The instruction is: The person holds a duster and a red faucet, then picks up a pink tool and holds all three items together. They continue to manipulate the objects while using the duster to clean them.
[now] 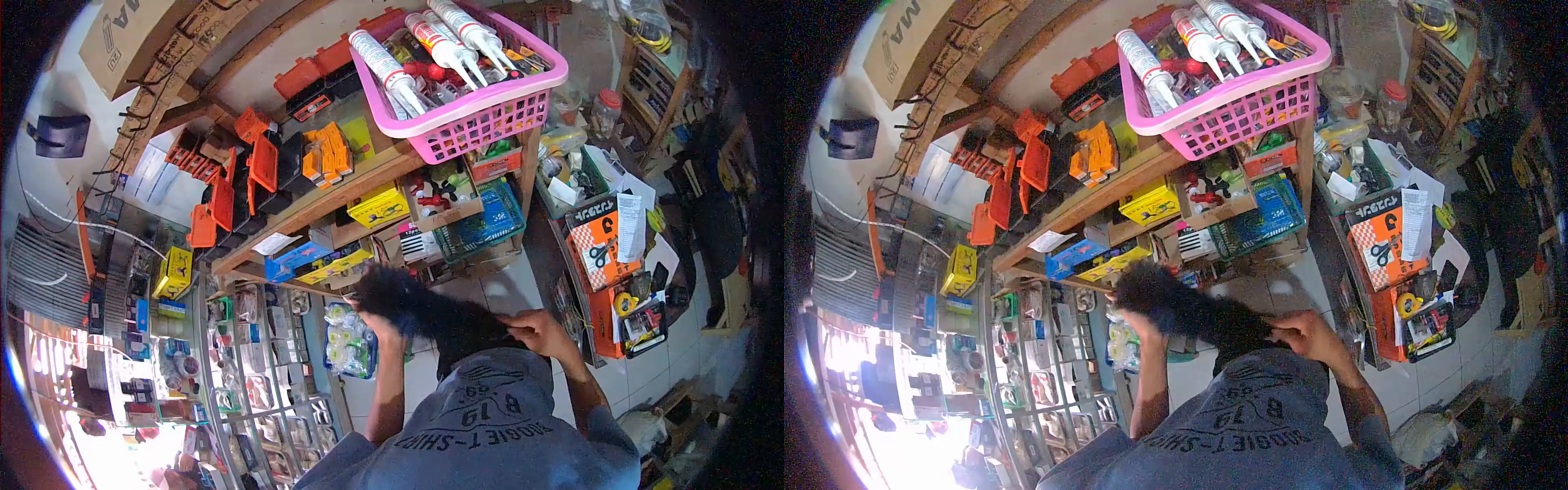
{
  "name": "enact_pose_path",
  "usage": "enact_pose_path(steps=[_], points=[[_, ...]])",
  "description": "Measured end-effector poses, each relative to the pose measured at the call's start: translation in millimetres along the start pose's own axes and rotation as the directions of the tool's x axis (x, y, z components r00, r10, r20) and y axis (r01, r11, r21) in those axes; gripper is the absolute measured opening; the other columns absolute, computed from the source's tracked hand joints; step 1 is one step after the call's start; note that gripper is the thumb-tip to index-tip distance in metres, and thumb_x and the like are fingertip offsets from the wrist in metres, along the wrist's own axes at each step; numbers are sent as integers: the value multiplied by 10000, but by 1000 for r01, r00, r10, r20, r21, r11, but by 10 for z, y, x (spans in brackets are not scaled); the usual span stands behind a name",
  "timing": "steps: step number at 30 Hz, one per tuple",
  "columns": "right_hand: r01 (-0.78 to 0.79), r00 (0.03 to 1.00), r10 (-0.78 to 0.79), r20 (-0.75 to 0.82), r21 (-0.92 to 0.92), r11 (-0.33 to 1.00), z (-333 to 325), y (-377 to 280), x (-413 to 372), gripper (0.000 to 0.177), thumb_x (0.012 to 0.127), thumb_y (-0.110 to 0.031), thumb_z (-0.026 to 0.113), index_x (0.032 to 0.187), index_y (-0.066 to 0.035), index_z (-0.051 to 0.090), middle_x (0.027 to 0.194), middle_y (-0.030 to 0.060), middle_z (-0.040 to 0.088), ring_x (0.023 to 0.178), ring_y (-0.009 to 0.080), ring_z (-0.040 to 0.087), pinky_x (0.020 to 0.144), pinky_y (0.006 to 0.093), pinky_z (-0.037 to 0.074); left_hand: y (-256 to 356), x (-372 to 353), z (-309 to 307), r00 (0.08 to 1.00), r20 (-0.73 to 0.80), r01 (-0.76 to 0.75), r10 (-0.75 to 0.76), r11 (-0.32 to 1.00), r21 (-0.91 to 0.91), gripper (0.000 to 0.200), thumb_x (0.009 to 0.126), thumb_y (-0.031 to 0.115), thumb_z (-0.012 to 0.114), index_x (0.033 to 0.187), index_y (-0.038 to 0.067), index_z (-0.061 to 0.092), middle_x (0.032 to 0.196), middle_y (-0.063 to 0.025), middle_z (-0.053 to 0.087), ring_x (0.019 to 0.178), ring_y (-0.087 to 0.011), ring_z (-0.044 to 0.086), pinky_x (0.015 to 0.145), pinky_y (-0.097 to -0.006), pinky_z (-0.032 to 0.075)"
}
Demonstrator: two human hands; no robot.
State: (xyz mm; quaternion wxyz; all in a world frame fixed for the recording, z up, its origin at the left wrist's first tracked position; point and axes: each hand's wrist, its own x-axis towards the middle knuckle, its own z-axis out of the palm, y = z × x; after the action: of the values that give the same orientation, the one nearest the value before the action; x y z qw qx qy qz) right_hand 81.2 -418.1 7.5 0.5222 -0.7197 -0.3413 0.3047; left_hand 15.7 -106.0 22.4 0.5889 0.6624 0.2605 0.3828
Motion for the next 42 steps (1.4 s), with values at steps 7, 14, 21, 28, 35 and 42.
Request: enact_pose_path(steps=[7,14,21,28,35,42], points=[[-150,979,188,-78,347,926,174,126,-30,293,895,-107,664,1164,8,643,738,14,634,658,68,545,593,248,454,-61,-337,70,949,73,316,-308,934,-165,749,973,625,172,1463,72,293,1466,-114,378,1309,-263,409,1033,-388,363],[-224,974,224,22,207,952,257,261,-16,334,944,-262,607,1168,-15,638,817,82,694,700,73,568,642,270,478,-83,-263,189,989,122,-110,84,970,219,587,1033,424,245,1492,57,259,1487,-154,360,1268,-271,421,1045,-327,354],[-173,984,167,56,151,973,349,182,-90,338,938,-248,614,1197,-31,625,797,87,697,692,69,565,641,270,475,-190,-130,14,982,9,-186,190,949,254,610,1022,425,308,1505,61,236,822,-20,487,697,-116,405,645,-275,388],[-201,979,204,10,216,955,333,153,27,304,942,-189,611,1198,-26,625,735,59,662,648,61,531,616,274,471,-292,-322,180,997,74,-30,16,980,195,643,1010,395,363,1534,104,133,957,-63,570,645,-117,377,595,-280,361],[-176,982,166,89,123,977,204,169,-97,256,945,-160,606,1138,5,640,719,58,645,639,70,540,603,273,468,-593,-239,11,980,53,-201,193,952,233,571,1023,232,319,1531,73,114,1176,-141,555,991,-225,498,843,-282,397],[-145,986,160,-50,230,962,318,233,-22,265,928,-154,630,1139,6,643,715,64,635,634,86,540,593,271,462,-354,-403,230,985,57,-171,161,931,323,565,979,114,322,1524,121,172,1359,-213,443,1187,-314,472,1028,-338,339]])
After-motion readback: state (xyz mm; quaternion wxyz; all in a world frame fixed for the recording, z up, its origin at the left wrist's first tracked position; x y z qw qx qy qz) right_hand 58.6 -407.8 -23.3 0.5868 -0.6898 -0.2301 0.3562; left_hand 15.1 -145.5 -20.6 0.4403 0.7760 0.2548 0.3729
